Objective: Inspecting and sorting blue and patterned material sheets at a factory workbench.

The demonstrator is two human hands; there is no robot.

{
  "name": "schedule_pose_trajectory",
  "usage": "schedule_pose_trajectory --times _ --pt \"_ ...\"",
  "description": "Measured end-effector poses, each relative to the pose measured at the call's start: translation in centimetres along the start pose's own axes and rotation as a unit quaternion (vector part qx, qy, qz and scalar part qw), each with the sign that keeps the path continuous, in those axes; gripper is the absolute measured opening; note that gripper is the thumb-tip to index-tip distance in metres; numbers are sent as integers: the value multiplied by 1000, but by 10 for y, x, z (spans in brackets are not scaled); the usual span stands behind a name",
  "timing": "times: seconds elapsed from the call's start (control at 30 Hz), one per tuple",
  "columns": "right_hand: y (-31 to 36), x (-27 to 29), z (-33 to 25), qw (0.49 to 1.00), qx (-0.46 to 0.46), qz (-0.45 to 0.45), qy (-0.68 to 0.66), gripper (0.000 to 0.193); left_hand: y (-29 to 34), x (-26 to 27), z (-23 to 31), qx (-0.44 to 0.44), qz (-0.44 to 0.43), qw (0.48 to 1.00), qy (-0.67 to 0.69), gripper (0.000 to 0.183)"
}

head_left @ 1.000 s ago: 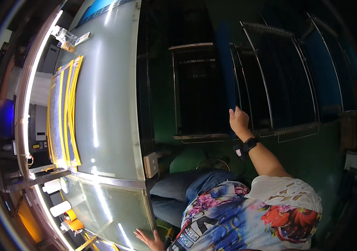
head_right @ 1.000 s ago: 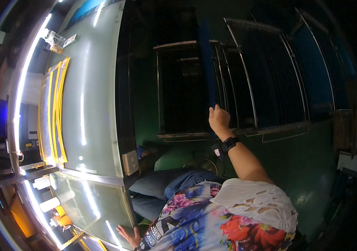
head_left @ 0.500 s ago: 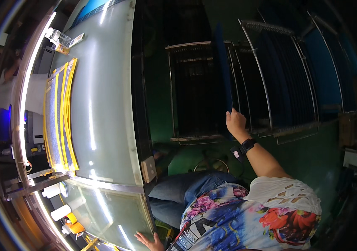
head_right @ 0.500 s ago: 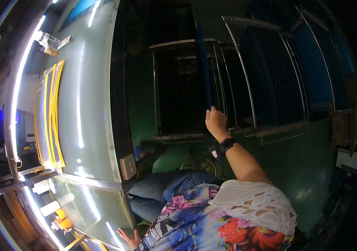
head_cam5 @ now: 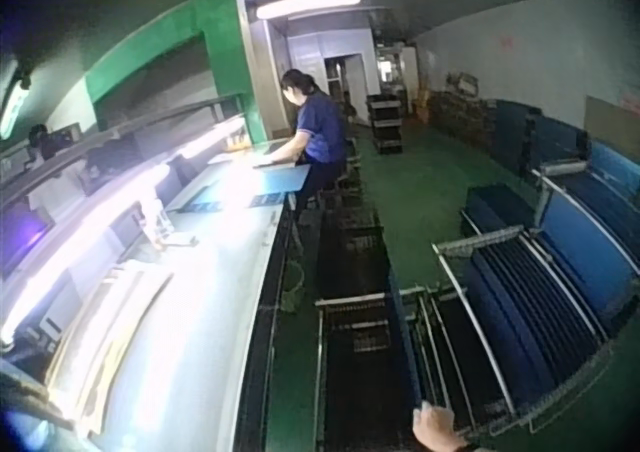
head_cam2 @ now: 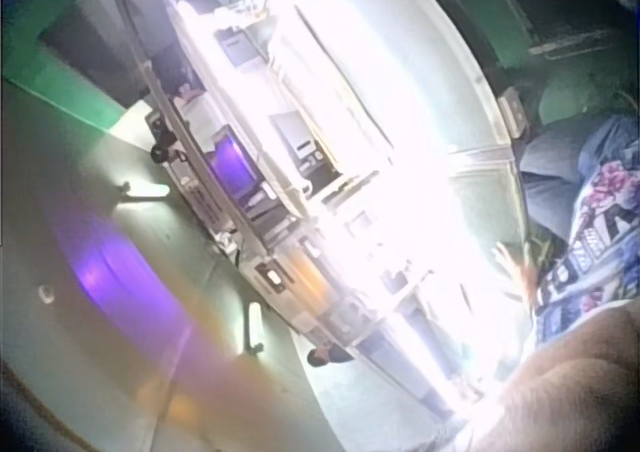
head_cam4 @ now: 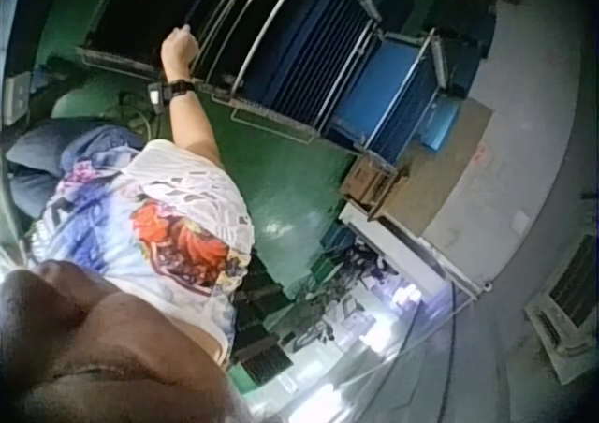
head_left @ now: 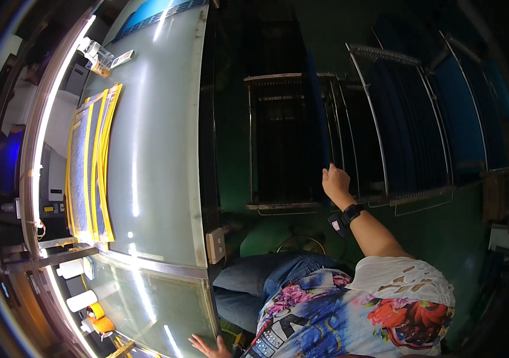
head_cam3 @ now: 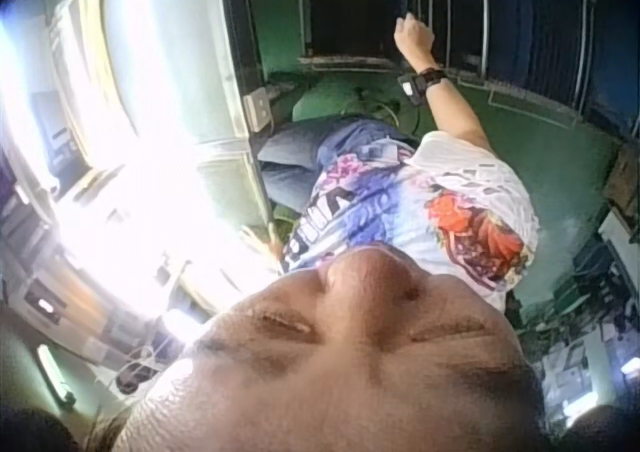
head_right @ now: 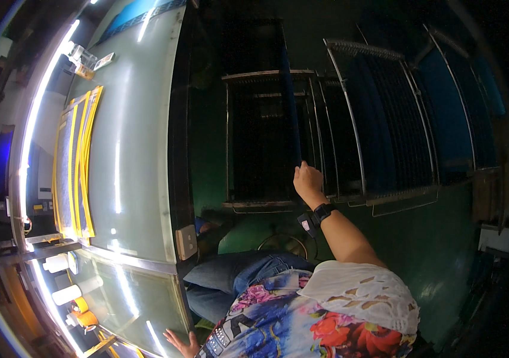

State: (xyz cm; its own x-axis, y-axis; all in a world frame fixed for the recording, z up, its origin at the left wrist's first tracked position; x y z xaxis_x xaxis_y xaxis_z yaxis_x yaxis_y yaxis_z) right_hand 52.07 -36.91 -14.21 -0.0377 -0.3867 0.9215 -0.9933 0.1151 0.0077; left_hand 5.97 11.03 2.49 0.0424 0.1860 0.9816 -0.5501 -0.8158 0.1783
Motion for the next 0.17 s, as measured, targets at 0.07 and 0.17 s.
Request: schedule_pose_trajectory --times 0.07,0.17 --pt "0 -3 2 1000 -4 -7 2 32 0 -2 0 5 -2 1000 8 85" --pt "-1 -4 3 1000 -12 -14 8 32 2 1 2 16 -1 1000 9 84"
Point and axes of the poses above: each hand's wrist, its own y-axis away from the middle knuckle, its own x-axis out of the back of the hand, z = x × y, the point moved 10 cm from there along -y, towards the middle knuckle, and after that the axes turned 7 degrees about x, right-handed, at the moved point
